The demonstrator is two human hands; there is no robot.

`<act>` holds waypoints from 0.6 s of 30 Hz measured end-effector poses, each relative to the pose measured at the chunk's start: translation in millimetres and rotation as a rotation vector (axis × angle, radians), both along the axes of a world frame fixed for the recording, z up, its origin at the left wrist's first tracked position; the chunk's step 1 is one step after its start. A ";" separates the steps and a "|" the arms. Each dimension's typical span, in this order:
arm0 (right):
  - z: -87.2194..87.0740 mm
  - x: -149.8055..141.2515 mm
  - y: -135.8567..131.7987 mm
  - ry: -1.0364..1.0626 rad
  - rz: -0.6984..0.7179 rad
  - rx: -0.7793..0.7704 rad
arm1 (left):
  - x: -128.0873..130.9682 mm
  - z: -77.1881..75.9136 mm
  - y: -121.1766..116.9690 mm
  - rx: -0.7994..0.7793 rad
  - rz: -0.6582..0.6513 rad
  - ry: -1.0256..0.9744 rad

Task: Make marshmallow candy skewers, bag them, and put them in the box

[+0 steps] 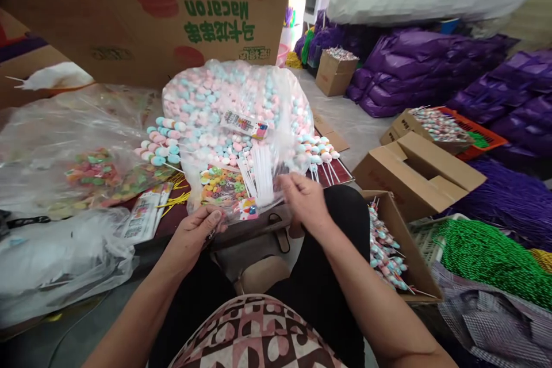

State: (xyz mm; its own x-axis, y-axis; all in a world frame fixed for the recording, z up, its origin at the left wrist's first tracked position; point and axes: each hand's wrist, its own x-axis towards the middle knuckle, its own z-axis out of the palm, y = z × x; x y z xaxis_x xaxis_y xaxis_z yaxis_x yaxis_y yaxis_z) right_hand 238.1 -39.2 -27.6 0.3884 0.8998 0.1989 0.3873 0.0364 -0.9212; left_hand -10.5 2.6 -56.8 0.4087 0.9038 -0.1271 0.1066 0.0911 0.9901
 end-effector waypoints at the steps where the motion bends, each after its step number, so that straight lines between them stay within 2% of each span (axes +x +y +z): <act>1: 3.7 18.9 0.7 -0.079 -0.072 0.020 | -1.2 -1.4 1.5 0.021 0.021 0.011; 3: 9.1 58.3 4.4 -0.304 -0.246 0.015 | -3.1 -3.2 3.0 0.036 0.053 0.034; 4: 10.5 76.7 7.2 -0.429 -0.326 -0.040 | -3.5 -3.4 3.0 0.026 0.069 0.038; 6: 10.2 106.4 14.3 -0.655 -0.349 -0.309 | -2.8 -3.0 2.0 -0.007 0.117 0.019; 8: 6.3 123.9 21.7 -0.773 -0.305 -0.572 | -1.2 -2.5 1.0 -0.022 0.168 -0.025; 10: 0.4 130.3 27.4 -0.788 -0.266 -0.693 | -0.2 -3.0 1.0 -0.023 0.203 -0.075; 14: -10.5 129.4 31.4 -0.749 -0.260 -0.699 | -1.9 -5.3 4.3 -0.016 0.253 -0.152; 18: -17.0 134.0 30.0 -0.725 -0.340 -0.647 | -3.3 -3.5 7.3 -0.043 0.329 -0.227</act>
